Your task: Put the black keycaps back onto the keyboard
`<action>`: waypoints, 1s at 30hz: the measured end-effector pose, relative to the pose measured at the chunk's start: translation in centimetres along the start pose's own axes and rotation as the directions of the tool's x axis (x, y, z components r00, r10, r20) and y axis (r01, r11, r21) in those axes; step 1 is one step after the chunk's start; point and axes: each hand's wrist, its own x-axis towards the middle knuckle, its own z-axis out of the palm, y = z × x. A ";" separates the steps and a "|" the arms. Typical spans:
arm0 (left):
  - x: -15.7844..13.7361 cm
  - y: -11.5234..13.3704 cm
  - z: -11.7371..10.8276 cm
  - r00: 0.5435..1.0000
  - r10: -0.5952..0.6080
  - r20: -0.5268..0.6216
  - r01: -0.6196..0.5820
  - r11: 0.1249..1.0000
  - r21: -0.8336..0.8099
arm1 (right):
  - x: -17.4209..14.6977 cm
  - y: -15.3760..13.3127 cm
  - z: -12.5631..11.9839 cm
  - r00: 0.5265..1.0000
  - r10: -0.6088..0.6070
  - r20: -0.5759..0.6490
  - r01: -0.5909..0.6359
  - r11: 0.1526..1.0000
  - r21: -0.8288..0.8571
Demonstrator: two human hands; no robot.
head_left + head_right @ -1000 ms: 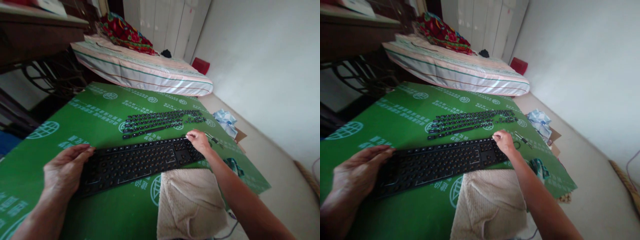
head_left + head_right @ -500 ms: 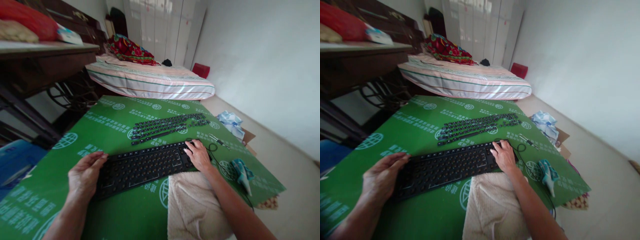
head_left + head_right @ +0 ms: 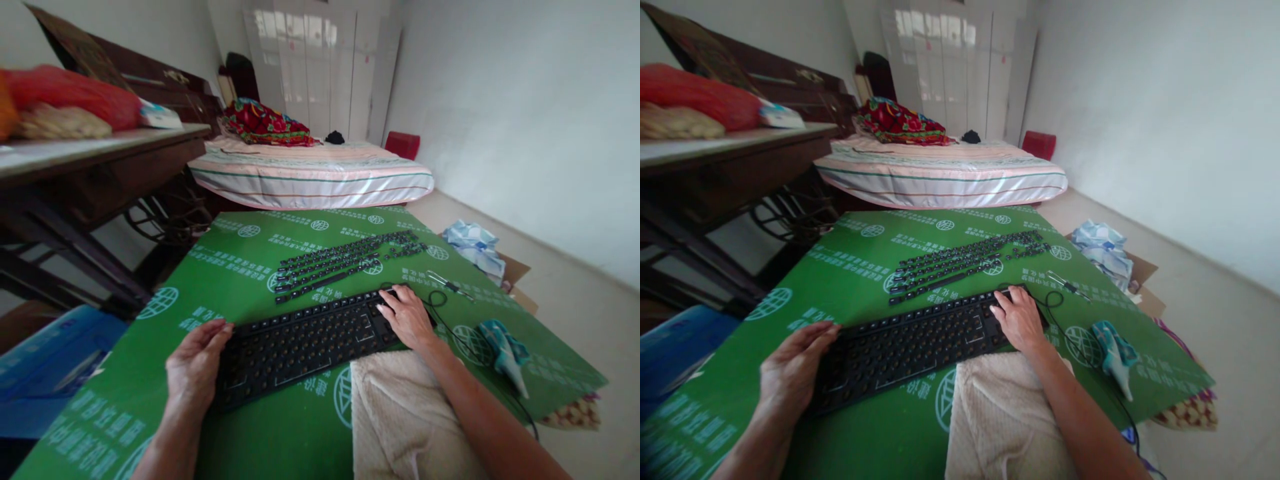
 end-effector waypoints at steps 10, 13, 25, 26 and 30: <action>-0.5 0.5 0.2 1.000 0.010 0.000 -0.010 1.000 0.013 | 0.0 0.0 0.1 1.000 0.009 0.023 -0.009 1.000 0.019; -0.5 0.6 0.1 1.000 0.026 0.005 -0.026 0.999 0.043 | 0.0 0.0 0.2 1.000 -0.005 0.009 0.005 1.000 0.018; -0.4 0.4 -0.4 0.996 0.022 0.084 -0.028 0.997 0.068 | 0.0 0.9 1.3 0.999 -0.020 -0.030 0.021 1.000 0.021; -0.4 0.5 -0.4 0.995 0.019 0.094 -0.025 0.998 0.061 | 0.1 1.1 1.4 0.999 -0.030 -0.030 0.030 0.999 0.014; -0.7 0.5 -0.2 0.991 0.013 0.137 -0.014 1.000 0.006 | 0.1 1.8 2.0 0.998 -0.057 -0.035 0.057 0.998 -0.004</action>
